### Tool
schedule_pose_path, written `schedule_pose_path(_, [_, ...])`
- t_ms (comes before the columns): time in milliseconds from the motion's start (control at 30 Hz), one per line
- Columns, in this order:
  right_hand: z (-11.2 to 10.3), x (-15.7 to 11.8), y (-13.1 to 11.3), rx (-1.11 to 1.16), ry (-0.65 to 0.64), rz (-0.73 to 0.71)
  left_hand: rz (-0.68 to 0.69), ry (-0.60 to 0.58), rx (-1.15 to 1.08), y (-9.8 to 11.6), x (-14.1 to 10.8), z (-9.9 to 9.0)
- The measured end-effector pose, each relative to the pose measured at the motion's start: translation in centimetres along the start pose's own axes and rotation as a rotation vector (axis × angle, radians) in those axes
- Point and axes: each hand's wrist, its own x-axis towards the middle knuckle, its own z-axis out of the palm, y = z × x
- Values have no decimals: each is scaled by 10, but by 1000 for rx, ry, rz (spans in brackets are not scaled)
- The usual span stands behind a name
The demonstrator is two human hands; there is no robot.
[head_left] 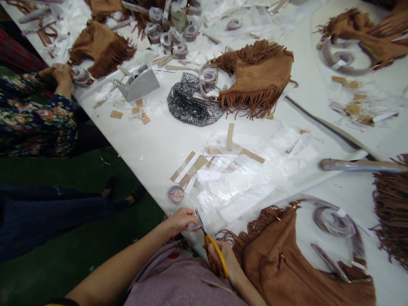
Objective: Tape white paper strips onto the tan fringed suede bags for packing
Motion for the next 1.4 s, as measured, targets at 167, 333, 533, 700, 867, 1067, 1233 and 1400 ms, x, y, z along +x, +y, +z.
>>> schedule_pose_path(167, [1, -10, -10, 46, 55, 34, 40, 10, 26, -2, -7, -10])
schedule_pose_path(333, [-6, -9, -57, 22, 219, -99, 99, 51, 57, -4, -10, -29])
schedule_pose_path(533, [-10, 59, -170, -488, 517, -392, 294, 132, 159, -7, -2, -37])
schedule_pose_path(700, [18, 137, -252, -546, 708, -442, 938, 290, 742, -25, 15, -32])
schedule_pose_path(867, [51, 194, -278, -512, 777, -456, 1346, 296, 1011, -42, 47, -20])
schedule_pose_path(1067, [75, 219, -287, -597, 704, -487, 1323, 327, 1133, -41, 54, -19])
schedule_pose_path(1233, [39, 193, -289, -704, 627, -562, 1255, 248, 1100, -38, 39, -28])
schedule_pose_path(1400, [-45, 128, -240, -649, 732, -671, 1174, 192, 1002, -45, 41, -32])
